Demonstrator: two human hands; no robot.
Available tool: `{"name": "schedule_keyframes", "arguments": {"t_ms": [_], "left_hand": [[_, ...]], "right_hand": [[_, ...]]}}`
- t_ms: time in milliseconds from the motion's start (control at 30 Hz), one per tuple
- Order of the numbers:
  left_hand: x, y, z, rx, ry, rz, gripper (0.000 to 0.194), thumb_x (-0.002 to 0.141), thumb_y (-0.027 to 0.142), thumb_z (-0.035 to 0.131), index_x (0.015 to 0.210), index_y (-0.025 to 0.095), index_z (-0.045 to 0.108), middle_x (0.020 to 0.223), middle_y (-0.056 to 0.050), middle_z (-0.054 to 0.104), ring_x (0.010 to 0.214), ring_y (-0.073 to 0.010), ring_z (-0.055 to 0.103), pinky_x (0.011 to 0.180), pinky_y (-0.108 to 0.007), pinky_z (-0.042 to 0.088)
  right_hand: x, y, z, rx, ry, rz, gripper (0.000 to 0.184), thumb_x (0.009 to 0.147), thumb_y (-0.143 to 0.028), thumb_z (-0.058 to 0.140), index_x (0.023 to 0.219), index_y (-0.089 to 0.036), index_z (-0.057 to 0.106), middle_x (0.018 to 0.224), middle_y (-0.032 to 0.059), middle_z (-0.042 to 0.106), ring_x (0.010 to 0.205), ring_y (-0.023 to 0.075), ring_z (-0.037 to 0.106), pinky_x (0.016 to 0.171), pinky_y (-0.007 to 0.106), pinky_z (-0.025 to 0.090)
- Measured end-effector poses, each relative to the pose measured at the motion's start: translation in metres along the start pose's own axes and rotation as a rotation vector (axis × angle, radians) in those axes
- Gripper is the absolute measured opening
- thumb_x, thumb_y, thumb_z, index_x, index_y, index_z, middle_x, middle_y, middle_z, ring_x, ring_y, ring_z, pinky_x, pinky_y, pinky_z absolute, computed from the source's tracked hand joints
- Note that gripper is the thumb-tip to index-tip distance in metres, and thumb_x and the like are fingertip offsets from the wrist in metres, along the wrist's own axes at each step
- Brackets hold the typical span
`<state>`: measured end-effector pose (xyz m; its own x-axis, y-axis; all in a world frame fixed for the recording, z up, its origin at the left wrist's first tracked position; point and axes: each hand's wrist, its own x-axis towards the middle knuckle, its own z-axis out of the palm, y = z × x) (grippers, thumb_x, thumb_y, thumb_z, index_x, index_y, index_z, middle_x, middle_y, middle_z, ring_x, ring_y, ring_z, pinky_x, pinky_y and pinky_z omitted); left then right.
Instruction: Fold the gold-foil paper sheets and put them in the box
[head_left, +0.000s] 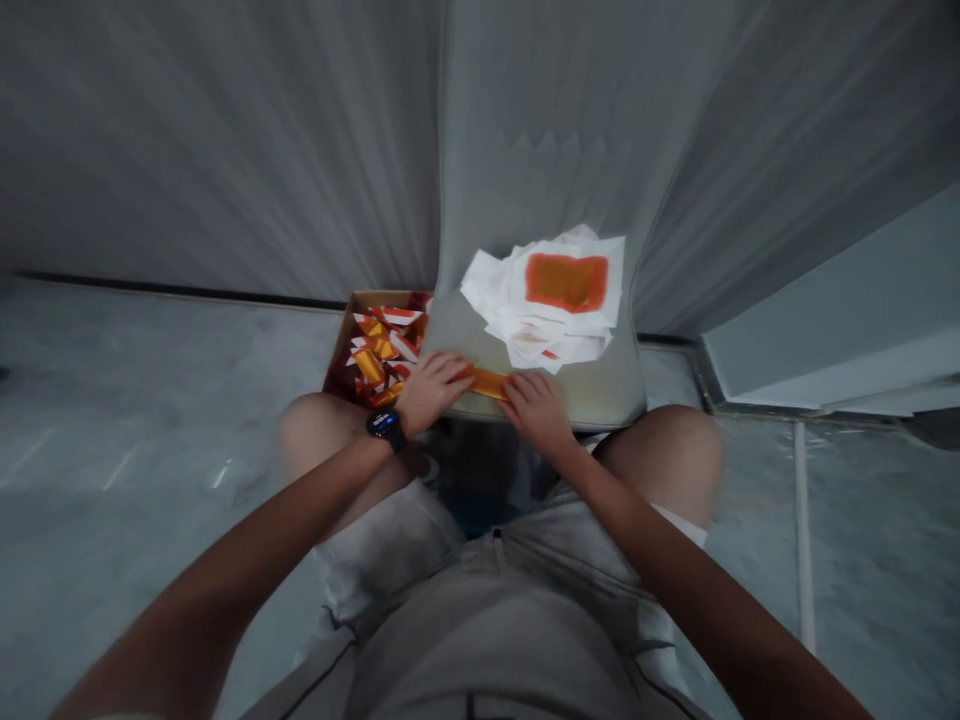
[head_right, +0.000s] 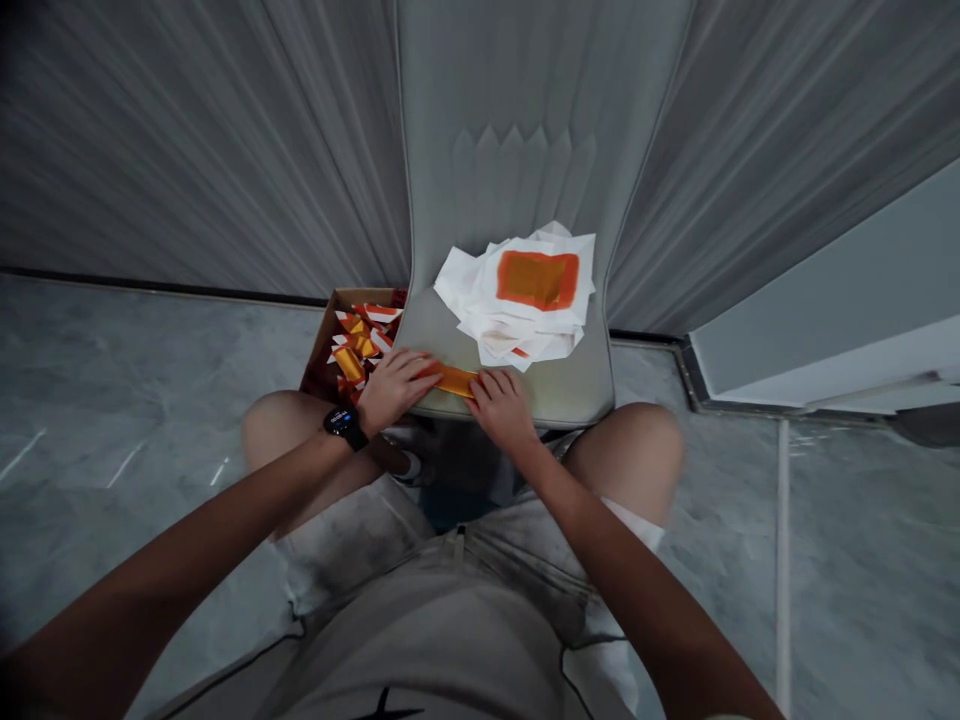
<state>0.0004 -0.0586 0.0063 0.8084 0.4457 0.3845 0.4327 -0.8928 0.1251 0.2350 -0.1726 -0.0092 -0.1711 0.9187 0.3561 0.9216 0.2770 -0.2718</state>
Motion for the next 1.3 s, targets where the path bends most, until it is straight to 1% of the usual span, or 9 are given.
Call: {"name": "schedule_keyframes", "arguments": {"t_ms": [133, 267, 367, 467, 567, 767, 1033, 1167, 1300], "left_hand": [[0.007, 0.019, -0.011, -0.154, 0.174, -0.149, 0.024, 0.095, 0.022, 0.065, 0.111, 0.033, 0.079, 0.15, -0.005, 0.055, 0.145, -0.0297, 0.042, 0.12, -0.061, 0.035], [0.017, 0.038, -0.015, -0.347, 0.278, -0.241, 0.021, 0.097, 0.024, 0.062, 0.105, 0.029, 0.08, 0.161, -0.005, 0.038, 0.15, -0.0298, 0.036, 0.121, -0.057, 0.036], [0.025, 0.046, -0.011, -0.478, 0.315, -0.289, 0.021, 0.099, 0.028, 0.059, 0.1, 0.025, 0.08, 0.16, -0.006, 0.038, 0.146, -0.0285, 0.043, 0.119, -0.051, 0.043], [0.028, 0.051, -0.005, -0.544, 0.369, -0.372, 0.022, 0.098, 0.027, 0.059, 0.094, 0.023, 0.079, 0.148, -0.008, 0.049, 0.137, -0.0258, 0.053, 0.117, -0.047, 0.046], [0.026, 0.055, -0.001, -0.519, 0.43, -0.458, 0.02, 0.096, 0.022, 0.059, 0.099, 0.024, 0.078, 0.147, -0.007, 0.049, 0.137, -0.0258, 0.053, 0.12, -0.047, 0.044], [0.017, 0.06, 0.011, -0.364, 0.428, -0.546, 0.024, 0.095, 0.016, 0.056, 0.107, 0.022, 0.076, 0.151, -0.01, 0.042, 0.139, -0.0307, 0.049, 0.118, -0.051, 0.044], [0.012, 0.053, 0.009, -0.256, 0.555, -0.542, 0.024, 0.094, 0.014, 0.057, 0.104, 0.025, 0.076, 0.16, -0.003, 0.032, 0.144, -0.0299, 0.043, 0.116, -0.054, 0.048], [0.012, 0.04, 0.003, -0.249, 0.583, -0.544, 0.025, 0.095, 0.016, 0.054, 0.107, 0.025, 0.075, 0.16, -0.004, 0.033, 0.145, -0.0303, 0.043, 0.115, -0.052, 0.048], [0.003, 0.031, -0.007, -0.188, 0.542, -0.542, 0.04, 0.091, 0.011, 0.053, 0.127, 0.025, 0.066, 0.159, -0.009, 0.035, 0.147, -0.0319, 0.039, 0.118, -0.054, 0.043]], "right_hand": [[-0.005, -0.012, -0.01, 0.419, 0.049, 0.245, 0.038, 0.103, -0.043, 0.053, 0.131, -0.02, 0.066, 0.134, 0.015, 0.067, 0.128, 0.0298, 0.059, 0.114, 0.052, 0.043], [-0.002, -0.012, -0.012, 1.022, -0.003, 0.562, 0.063, 0.089, -0.054, 0.07, 0.143, -0.024, 0.056, 0.125, 0.011, 0.072, 0.114, 0.0278, 0.068, 0.101, 0.048, 0.055], [0.004, -0.01, -0.011, 1.263, -0.048, 0.669, 0.061, 0.081, -0.055, 0.077, 0.131, -0.023, 0.065, 0.11, 0.0078, 0.075, 0.103, 0.0258, 0.071, 0.097, 0.046, 0.057], [0.006, -0.012, -0.012, 1.247, 0.036, 0.728, 0.059, 0.075, -0.055, 0.081, 0.122, -0.022, 0.07, 0.106, 0.0075, 0.075, 0.102, 0.0248, 0.07, 0.097, 0.045, 0.056], [0.003, -0.018, -0.013, 1.217, 0.155, 0.778, 0.063, 0.074, -0.054, 0.082, 0.126, -0.022, 0.067, 0.113, 0.0083, 0.074, 0.105, 0.0242, 0.07, 0.097, 0.042, 0.057], [-0.01, -0.026, -0.015, 1.266, 0.069, 0.779, 0.043, 0.073, -0.049, 0.082, 0.106, -0.021, 0.075, 0.102, 0.0063, 0.078, 0.094, 0.0242, 0.073, 0.091, 0.043, 0.059], [0.002, -0.039, -0.017, 1.162, 0.193, 0.721, 0.035, 0.077, -0.043, 0.079, 0.103, -0.022, 0.071, 0.103, 0.0062, 0.077, 0.096, 0.0223, 0.073, 0.09, 0.038, 0.059], [0.026, -0.033, -0.014, 1.03, 0.176, 0.625, 0.024, 0.08, -0.042, 0.074, 0.091, -0.022, 0.069, 0.093, 0.0052, 0.075, 0.088, 0.0223, 0.071, 0.084, 0.037, 0.058], [0.058, -0.014, -0.028, 0.68, 0.121, 0.409, 0.017, 0.088, -0.038, 0.069, 0.089, -0.021, 0.069, 0.096, 0.0061, 0.073, 0.091, 0.0226, 0.067, 0.085, 0.037, 0.053]]}}
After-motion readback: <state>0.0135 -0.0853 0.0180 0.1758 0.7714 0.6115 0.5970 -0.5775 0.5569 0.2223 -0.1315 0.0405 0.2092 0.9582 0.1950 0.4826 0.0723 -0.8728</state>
